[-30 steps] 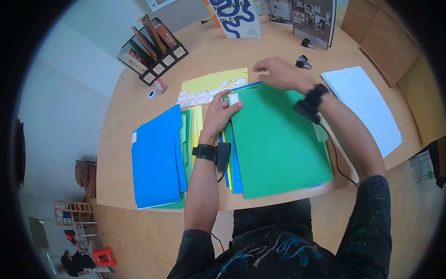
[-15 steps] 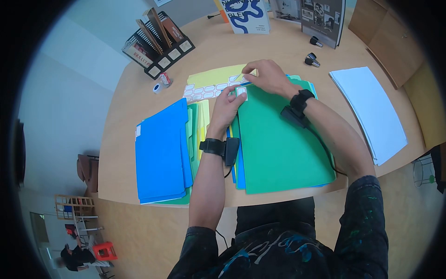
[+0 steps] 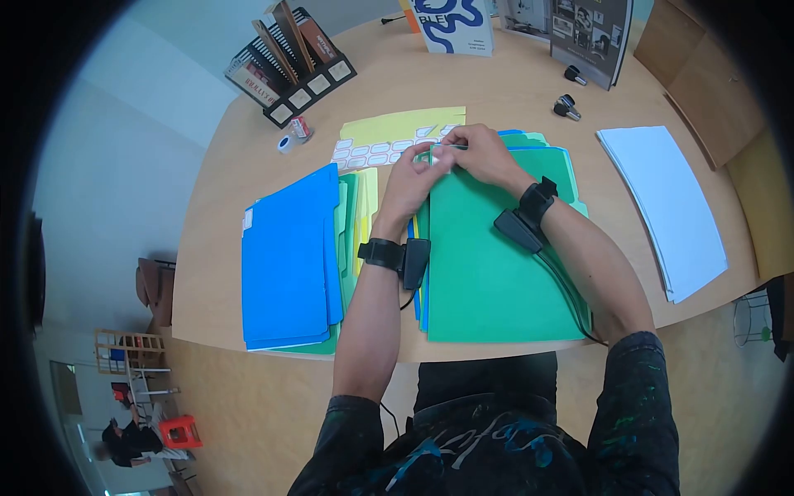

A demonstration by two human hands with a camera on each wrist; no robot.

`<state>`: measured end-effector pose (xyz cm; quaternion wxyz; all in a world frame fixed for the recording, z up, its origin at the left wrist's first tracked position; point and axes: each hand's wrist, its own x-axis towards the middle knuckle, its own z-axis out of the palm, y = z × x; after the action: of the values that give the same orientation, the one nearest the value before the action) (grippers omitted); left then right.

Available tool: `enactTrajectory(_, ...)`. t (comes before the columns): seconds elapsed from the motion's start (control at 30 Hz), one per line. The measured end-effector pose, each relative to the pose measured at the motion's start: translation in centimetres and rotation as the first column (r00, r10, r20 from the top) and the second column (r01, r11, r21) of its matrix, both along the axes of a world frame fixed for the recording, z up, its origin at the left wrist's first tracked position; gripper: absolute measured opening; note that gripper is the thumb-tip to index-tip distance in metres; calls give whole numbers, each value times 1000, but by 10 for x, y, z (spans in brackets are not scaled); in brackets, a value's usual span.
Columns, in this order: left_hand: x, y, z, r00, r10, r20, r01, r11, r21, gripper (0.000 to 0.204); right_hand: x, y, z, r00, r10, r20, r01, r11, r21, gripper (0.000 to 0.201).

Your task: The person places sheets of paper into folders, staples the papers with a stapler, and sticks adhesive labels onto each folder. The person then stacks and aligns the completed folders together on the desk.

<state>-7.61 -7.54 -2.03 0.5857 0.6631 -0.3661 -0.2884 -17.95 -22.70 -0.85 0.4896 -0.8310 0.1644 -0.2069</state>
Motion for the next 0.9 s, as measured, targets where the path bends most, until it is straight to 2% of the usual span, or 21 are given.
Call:
enactTrajectory(0.07, -6, 3, 2, 997, -48, 54, 52, 996, -70, 62, -4, -5, 2, 1000, -23, -2, 23, 999, 28, 32)
enactTrajectory(0.13, -8, 3, 8, 987, -88, -137, 73, 991, -113, 68, -10, -9, 9, 999, -48, 0, 48, 997, 56, 33)
enactTrajectory(0.2, -9, 3, 11, 988, -73, -139, 57, 992, -112, 67, -24, -15, 15, 980, -175, 95, 186, 975, -118, 34)
enactTrajectory(0.27, -10, 3, 12, 988, -58, -145, 42, 993, -111, 67, -49, -22, 24, 983, -172, 58, 180, 966, -186, 36)
enactTrajectory(0.33, -9, 1, 11, 983, -35, -178, 6, 987, -159, 61, -74, -30, 27, 947, -281, 155, 318, 892, -322, 38)
enactTrajectory(0.37, -8, 0, 11, 983, -35, -182, 5, 987, -162, 61, -87, -37, 25, 948, -281, 151, 316, 891, -325, 38)
enactTrajectory(0.43, -7, -1, 12, 987, -18, -159, -10, 985, -172, 47, -110, -50, 22, 893, -363, 267, 451, 724, -522, 44)
enactTrajectory(0.47, -5, -2, 11, 987, -18, -162, -10, 985, -174, 47, -118, -52, 23, 893, -363, 265, 449, 723, -525, 44)
enactTrajectory(0.5, -4, -2, 9, 977, 10, -212, -57, 975, -216, 42, -125, -52, 24, 917, -347, 199, 391, 879, -273, 48)
enactTrajectory(0.53, -2, -2, 8, 964, 36, -262, -105, 961, -255, 36, -132, -50, 23, 940, -311, 142, 313, 950, 12, 51)
enactTrajectory(0.6, 3, -3, 3, 956, 68, -287, -153, 945, -288, 34, -138, -45, 21, 939, -320, 124, 320, 947, 20, 52)
enactTrajectory(0.67, 6, -4, 2, 947, 92, -309, -194, 928, -319, 32, -139, -41, 20, 972, -235, 31, 211, 916, 342, 42)
enactTrajectory(0.77, 2, -4, 4, 932, 108, -346, -221, 926, -306, 39, -129, -45, 4, 955, -282, 87, 250, 931, 265, 33)
enactTrajectory(0.9, -3, -3, 9, 957, 178, -229, -246, 918, -313, 48, -127, -47, 1, 953, -288, 91, 246, 916, 318, 30)
